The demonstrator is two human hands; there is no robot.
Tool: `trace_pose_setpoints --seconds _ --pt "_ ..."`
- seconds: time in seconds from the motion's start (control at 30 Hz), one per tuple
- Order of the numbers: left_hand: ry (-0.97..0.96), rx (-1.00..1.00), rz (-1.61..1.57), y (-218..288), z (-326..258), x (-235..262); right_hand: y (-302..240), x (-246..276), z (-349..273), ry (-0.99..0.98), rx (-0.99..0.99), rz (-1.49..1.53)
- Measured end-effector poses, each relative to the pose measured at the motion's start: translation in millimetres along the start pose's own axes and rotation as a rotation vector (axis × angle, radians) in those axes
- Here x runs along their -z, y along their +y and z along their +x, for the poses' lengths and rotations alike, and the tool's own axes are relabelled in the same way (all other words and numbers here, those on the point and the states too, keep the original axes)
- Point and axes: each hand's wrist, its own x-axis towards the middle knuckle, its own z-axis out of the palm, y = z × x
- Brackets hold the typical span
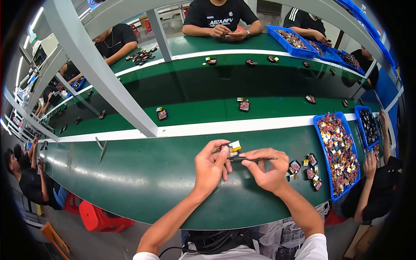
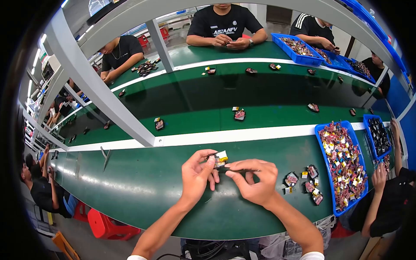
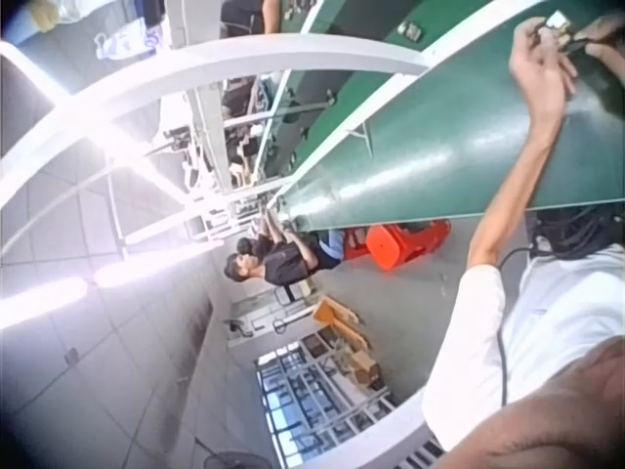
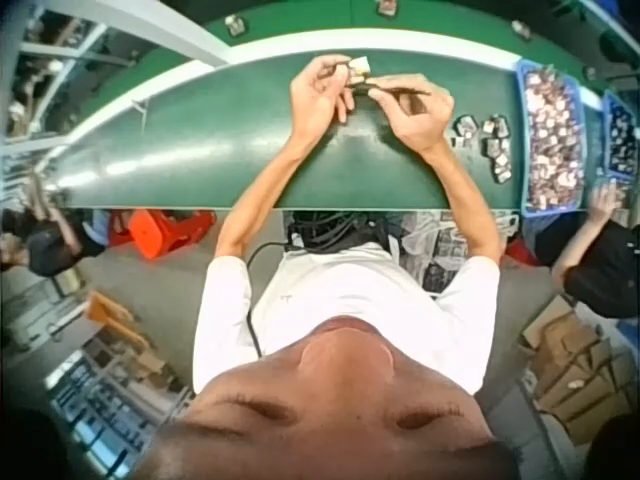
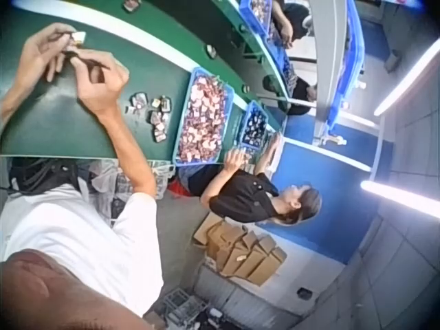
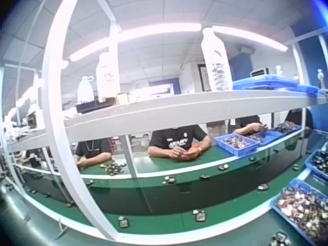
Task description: Manually assemble small electronic components or sensors on a production line using tweezers.
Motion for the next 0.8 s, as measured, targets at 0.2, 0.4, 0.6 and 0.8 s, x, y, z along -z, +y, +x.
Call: trace_pose_setpoints --seconds 0.2,0.4,0.6,0.8 --pt "-0.004 -0.042 0.015 -3.3 -5.6 -2.5 2.6 0.1 -1.6 0.206 -0.397 0.365" --pt "-0.026 -0.134 0.117 -9.7 -8.5 -5.7 4.4 -3.9 -2.7 0.195 -0.448 0.301" --pt "0.013 -0.257 0.283 -11.3 -10.3 -8.8 0.8 -3.5 -3.5 0.121 -0.432 0.169" --pt "-0.066 -0.206 0.299 -10.5 -11.3 -7.7 4.0 -3.9 -3.9 0.160 -0.498 0.288"
